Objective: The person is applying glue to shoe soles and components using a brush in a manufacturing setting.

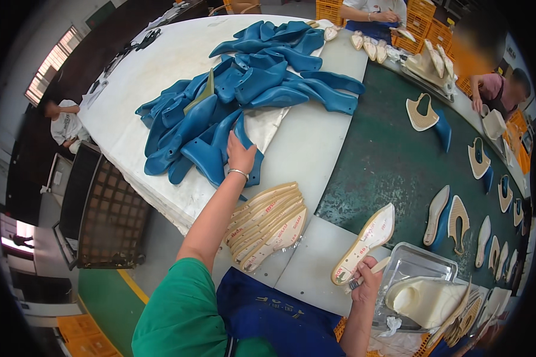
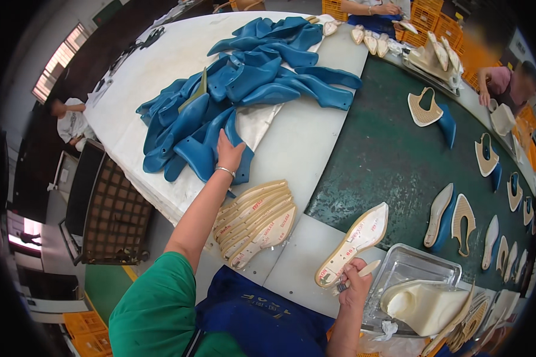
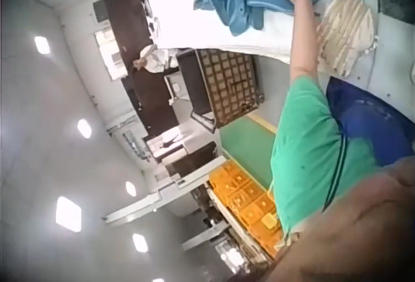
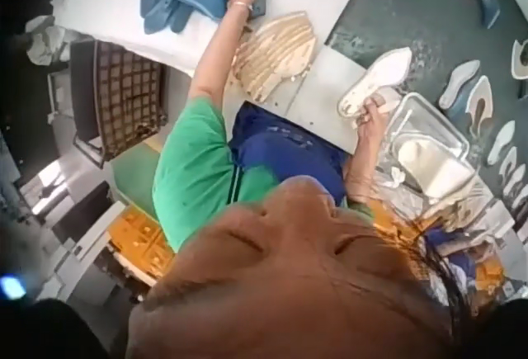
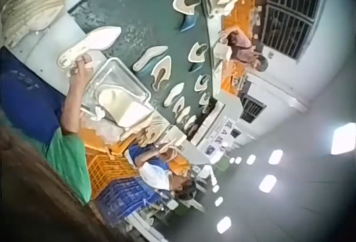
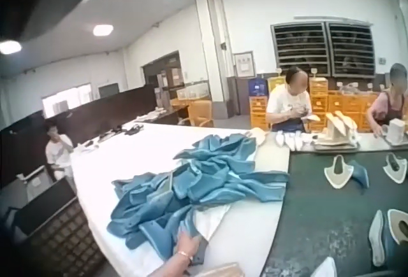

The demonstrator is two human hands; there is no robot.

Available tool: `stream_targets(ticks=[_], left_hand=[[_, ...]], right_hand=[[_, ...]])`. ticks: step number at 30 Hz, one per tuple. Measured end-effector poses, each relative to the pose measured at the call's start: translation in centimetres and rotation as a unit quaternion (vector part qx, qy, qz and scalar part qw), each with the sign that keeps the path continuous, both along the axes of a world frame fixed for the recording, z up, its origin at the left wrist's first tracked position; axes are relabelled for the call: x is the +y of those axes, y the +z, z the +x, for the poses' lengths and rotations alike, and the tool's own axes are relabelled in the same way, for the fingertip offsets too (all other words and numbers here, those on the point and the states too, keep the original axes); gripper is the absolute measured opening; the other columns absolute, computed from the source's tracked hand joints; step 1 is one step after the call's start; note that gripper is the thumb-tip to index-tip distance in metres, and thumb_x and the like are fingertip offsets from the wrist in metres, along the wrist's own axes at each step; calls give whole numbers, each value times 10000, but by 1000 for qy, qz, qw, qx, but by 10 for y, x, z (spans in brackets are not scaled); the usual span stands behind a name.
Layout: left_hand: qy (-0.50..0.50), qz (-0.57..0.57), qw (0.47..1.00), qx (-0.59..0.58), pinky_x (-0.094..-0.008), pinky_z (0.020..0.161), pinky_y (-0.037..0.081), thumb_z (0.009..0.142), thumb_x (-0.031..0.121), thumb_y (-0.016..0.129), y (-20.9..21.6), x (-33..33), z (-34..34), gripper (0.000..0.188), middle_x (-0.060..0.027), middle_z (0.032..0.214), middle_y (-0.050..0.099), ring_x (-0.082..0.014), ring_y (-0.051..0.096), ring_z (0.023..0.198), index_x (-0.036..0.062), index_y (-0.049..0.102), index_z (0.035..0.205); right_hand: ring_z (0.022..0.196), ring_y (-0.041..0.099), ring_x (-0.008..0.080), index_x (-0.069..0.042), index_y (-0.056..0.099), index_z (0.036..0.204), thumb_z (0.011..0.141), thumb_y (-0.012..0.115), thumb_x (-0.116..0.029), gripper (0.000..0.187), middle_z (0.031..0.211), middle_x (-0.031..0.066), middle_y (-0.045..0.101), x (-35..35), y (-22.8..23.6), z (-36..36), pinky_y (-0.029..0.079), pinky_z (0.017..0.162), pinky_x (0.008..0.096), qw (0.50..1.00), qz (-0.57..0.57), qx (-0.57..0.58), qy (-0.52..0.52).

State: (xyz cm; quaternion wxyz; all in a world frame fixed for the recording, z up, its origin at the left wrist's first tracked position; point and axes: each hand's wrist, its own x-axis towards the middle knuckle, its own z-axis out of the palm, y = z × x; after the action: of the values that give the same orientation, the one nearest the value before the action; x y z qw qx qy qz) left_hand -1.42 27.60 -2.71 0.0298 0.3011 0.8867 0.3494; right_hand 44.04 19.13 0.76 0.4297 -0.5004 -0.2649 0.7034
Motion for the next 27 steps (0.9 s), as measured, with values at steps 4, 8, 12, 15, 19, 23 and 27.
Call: stream_targets(ticks=[4, 8, 12, 15, 19, 23, 27], left_hand=[[-102, -20, 994, -46, -414, 1163, 276, 826, 159, 669, -10, 8, 11, 845, -224, 1548, 295, -374, 293, 1426, 8, 217, 1525], [-303, -26, 953, -5, -385, 1134, 335, 839, 83, 638, -15, 40, 46, 766, -237, 1498, 387, -362, 399, 1372, 16, 276, 1511], [-434, -86, 896, -38, -399, 1052, 431, 857, 148, 668, 19, 111, 126, 722, -168, 1481, 439, -324, 488, 1306, 118, 337, 1498], [-453, -293, 840, -56, -414, 1043, 439, 863, 190, 678, 38, 147, 185, 719, -159, 1475, 445, -329, 463, 1330, 95, 333, 1486], [-468, -105, 872, 101, -427, 1090, 382, 915, 254, 626, -60, 159, 202, 703, -196, 1492, 406, -361, 374, 1391, 49, 287, 1496], [-419, -56, 900, -101, -423, 1145, 321, 954, 179, 563, -92, 132, 234, 662, -225, 1533, 334, -375, 303, 1433, 1, 240, 1504], [-302, 37, 941, -150, -384, 1166, 278, 968, 152, 534, -94, 92, 266, 642, -238, 1543, 315, -362, 296, 1440, -5, 235, 1515]], right_hand=[[560, 508, 65, 4, 657, 921, 812, 664, -63, 128, 726, 34, 642, 3, -5, 0, 380, 517, 188, 1000, 1, 1, 3], [583, 511, 64, -1, 663, 936, 811, 669, -54, 136, 761, 29, 653, 7, -6, -11, 381, 535, 197, 999, -13, 27, 33], [584, 505, 60, 1, 657, 937, 815, 671, -46, 132, 775, 26, 650, 6, 0, -5, 373, 534, 195, 999, -11, 32, 10], [588, 502, 57, -5, 650, 921, 802, 657, -56, 129, 768, 30, 654, 3, 8, 9, 382, 542, 187, 1000, -3, 17, -8], [591, 500, 56, -5, 648, 920, 804, 660, -58, 128, 779, 26, 655, -2, 2, 16, 376, 535, 189, 1000, -4, 23, -11], [592, 500, 56, -10, 647, 920, 809, 666, -64, 125, 775, 22, 652, -2, -4, 25, 370, 529, 191, 999, -16, 26, -22], [587, 490, 50, -9, 648, 915, 821, 684, -55, 111, 758, 10, 627, 2, 2, 21, 361, 531, 195, 999, -14, 31, -27]])
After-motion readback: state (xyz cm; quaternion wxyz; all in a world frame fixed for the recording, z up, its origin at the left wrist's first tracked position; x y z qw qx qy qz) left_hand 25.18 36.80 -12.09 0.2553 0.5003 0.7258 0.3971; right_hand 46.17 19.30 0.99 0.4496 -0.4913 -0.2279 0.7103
